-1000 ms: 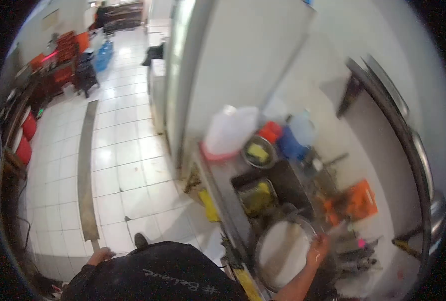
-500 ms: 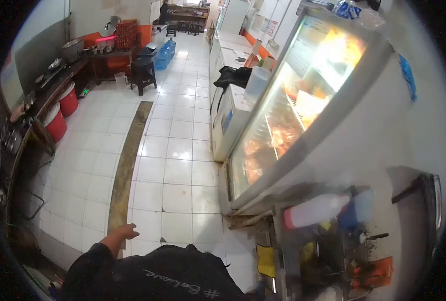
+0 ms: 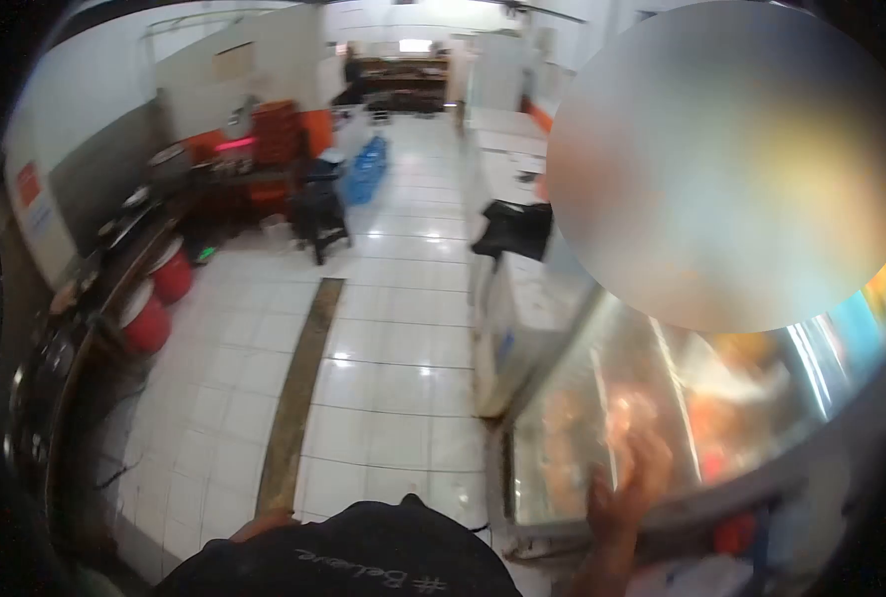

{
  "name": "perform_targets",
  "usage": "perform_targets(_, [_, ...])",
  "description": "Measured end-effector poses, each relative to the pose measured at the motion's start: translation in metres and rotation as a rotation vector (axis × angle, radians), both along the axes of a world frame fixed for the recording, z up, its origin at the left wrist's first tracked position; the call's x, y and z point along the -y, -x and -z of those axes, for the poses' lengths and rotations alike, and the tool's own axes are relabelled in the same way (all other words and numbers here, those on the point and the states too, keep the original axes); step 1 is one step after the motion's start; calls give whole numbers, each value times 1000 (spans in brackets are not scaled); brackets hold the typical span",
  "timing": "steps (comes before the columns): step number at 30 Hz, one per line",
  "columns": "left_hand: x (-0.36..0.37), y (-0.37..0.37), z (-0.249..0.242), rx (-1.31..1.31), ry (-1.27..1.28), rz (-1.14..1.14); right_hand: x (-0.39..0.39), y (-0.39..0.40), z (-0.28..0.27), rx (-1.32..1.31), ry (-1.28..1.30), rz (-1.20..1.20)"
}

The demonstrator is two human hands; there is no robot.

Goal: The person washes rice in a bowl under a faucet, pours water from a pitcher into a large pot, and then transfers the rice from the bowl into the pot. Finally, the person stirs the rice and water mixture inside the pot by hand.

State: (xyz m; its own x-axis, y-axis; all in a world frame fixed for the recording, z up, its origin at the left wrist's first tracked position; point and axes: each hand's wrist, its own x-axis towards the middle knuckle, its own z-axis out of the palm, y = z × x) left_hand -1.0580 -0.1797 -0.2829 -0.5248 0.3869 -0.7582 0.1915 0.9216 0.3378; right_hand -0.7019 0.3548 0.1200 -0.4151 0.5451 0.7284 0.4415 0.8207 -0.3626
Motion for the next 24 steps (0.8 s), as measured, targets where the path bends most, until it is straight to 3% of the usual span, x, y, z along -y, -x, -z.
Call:
perform_targets(1, [0, 4, 5, -67, -40, -104, -6, 55, -5, 261, -14, 57])
perform_targets(2, [0, 10, 6, -75, -32, -191, -29, 92, 14, 347, -14, 8])
perform_targets(4, [-5, 25, 8, -134, -32, -189, -76, 155, 64, 318, 122, -131])
perform_targets(8, [-6, 73, 37, -14, 113, -253, -143, 255, 131, 506, 244, -89])
perform_targets(13, [-61, 225, 47, 158, 44, -217, -219, 328, 209, 433, 527, -98])
perform_targets(14, [-91, 271, 46, 165, -33, -209, -229, 340, 204, 423, 621, -77])
perform_targets(16, [-172, 369, 48, 152, -257, -176, -238, 368, 189, 108, 749, -23])
perform_targets(17, [-229, 416, 30, 72, -256, -41, -254, 377, 197, 27, 758, 53])
perform_targets(18, [-299, 459, -17, -16, -253, 88, -265, 385, 198, -149, 791, 55])
perform_targets(19, [-354, 502, -25, 97, -329, -17, -268, 396, 171, -182, 834, 94])
perform_targets(20, [-420, 545, -40, 24, -453, 121, -280, 407, 157, -267, 853, 180])
perform_targets(21, [-497, 563, -88, -44, -584, 248, -292, 415, 147, -356, 866, 219])
perform_targets(22, [-568, 569, -140, -172, -512, 394, -306, 419, 142, -442, 873, 248])
perform_targets(24, [-691, 575, -188, -33, -826, 523, -337, 420, 149, -556, 797, 321])
